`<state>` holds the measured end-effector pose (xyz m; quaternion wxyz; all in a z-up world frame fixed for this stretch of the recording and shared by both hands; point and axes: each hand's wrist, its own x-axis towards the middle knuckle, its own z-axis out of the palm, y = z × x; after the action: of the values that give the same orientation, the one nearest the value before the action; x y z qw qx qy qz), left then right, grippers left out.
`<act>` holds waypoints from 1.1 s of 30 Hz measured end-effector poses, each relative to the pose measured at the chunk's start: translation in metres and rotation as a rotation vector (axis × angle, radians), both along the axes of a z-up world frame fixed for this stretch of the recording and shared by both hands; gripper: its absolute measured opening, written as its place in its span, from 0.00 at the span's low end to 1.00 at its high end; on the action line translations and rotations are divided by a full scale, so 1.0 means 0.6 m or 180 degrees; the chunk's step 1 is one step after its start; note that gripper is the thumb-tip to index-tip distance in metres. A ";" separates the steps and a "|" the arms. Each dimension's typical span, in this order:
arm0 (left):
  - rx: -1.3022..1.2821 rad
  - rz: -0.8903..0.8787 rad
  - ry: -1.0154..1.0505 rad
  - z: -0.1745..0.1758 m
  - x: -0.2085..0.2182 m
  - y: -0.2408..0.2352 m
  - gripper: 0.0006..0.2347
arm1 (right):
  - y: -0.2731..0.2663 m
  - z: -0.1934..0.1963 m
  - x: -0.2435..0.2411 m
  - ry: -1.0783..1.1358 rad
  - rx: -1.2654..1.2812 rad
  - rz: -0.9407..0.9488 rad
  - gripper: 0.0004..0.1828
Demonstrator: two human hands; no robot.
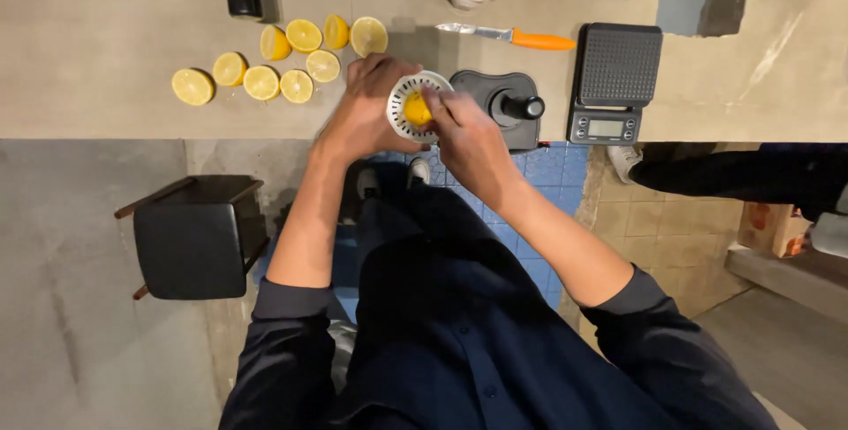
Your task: The person squeezes multiple lemon halves using a manual citrus juicer. They place each lemon half onto the juicer cone, press down, and rotate to extract the juice into a container below. The person handles the lemons and the juicer by hand throughout the process.
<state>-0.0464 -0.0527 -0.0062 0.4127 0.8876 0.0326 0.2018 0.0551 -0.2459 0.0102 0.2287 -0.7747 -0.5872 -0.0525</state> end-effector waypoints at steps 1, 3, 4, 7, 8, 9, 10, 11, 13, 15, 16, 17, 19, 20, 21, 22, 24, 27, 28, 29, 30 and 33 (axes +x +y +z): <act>0.0016 0.0020 -0.0007 -0.005 0.002 0.004 0.40 | 0.007 0.017 0.008 -0.0007 0.0016 0.0020 0.22; 0.0119 0.0010 0.0009 -0.016 -0.003 0.003 0.41 | 0.010 0.050 0.014 -0.0116 -0.0097 0.0327 0.22; 0.0102 -0.0020 0.0044 -0.013 -0.012 0.001 0.41 | 0.015 0.067 0.009 -0.0079 -0.0113 0.0298 0.22; 0.0175 0.0004 -0.0043 -0.003 -0.001 0.007 0.39 | 0.032 0.093 0.032 -0.0299 -0.0274 0.0454 0.18; 0.0152 -0.0022 -0.0031 -0.001 -0.001 0.007 0.39 | 0.034 0.079 0.042 0.0240 -0.0203 0.0600 0.16; 0.0155 -0.0043 -0.0017 0.000 -0.002 0.013 0.40 | 0.040 0.062 0.049 0.0778 -0.0105 0.0752 0.15; 0.0190 -0.0032 -0.0025 0.011 -0.005 0.013 0.40 | 0.048 0.084 0.052 0.0766 -0.0073 0.0767 0.15; 0.0078 -0.0043 -0.0025 0.019 -0.004 0.011 0.38 | 0.052 0.106 0.057 0.1259 -0.0217 0.0652 0.13; -0.0024 -0.0059 -0.0039 0.026 -0.005 0.008 0.37 | 0.059 0.118 0.058 0.1736 -0.0349 0.0534 0.12; -0.0313 -0.0246 0.0051 0.025 -0.008 0.009 0.40 | 0.066 0.098 0.052 0.1583 -0.0431 0.0245 0.08; -0.0289 -0.0255 0.0021 0.032 -0.004 0.012 0.40 | 0.079 0.111 0.053 0.1551 -0.0408 0.0241 0.08; -0.0081 -0.0326 0.0314 0.038 -0.005 0.011 0.42 | 0.089 0.123 0.050 0.1580 -0.0995 0.0074 0.17; 0.0131 -0.0415 0.0606 0.040 -0.007 0.008 0.43 | 0.097 0.124 0.051 0.1611 -0.1579 -0.0099 0.26; 0.0134 -0.0398 0.0579 0.038 -0.008 0.007 0.42 | 0.095 0.114 0.054 0.1377 -0.1310 0.0251 0.16; 0.0159 -0.0369 0.0514 0.039 -0.002 0.010 0.42 | 0.098 0.108 0.063 0.1099 -0.1028 0.0605 0.13; 0.0181 -0.0374 0.0477 0.040 -0.004 0.009 0.42 | 0.091 0.105 0.059 0.1061 -0.1011 0.0595 0.13; 0.0209 -0.0274 0.0484 0.040 -0.007 0.009 0.40 | 0.081 0.097 0.053 0.0903 -0.0753 0.0712 0.08; 0.0288 -0.0295 0.0301 0.028 -0.008 0.009 0.41 | 0.043 0.113 0.045 0.0658 -0.0231 0.0962 0.22; 0.0293 -0.0305 0.0308 0.030 -0.011 0.009 0.41 | 0.043 0.111 0.046 0.0665 -0.0224 0.0953 0.22; 0.0256 -0.0284 0.0243 0.033 -0.011 0.008 0.41 | 0.043 0.110 0.051 0.0548 -0.0169 0.0802 0.15; 0.0219 -0.0263 0.0178 0.037 -0.012 0.007 0.41 | 0.043 0.109 0.056 0.0432 -0.0113 0.0652 0.15; 0.0092 -0.0233 0.0173 0.020 -0.010 0.006 0.41 | 0.082 0.087 0.060 -0.0465 -0.0212 0.0949 0.13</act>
<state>-0.0523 -0.0492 0.0060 0.4059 0.8992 0.0084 0.1628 0.0912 -0.1964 0.0625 0.1649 -0.6803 -0.7121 -0.0547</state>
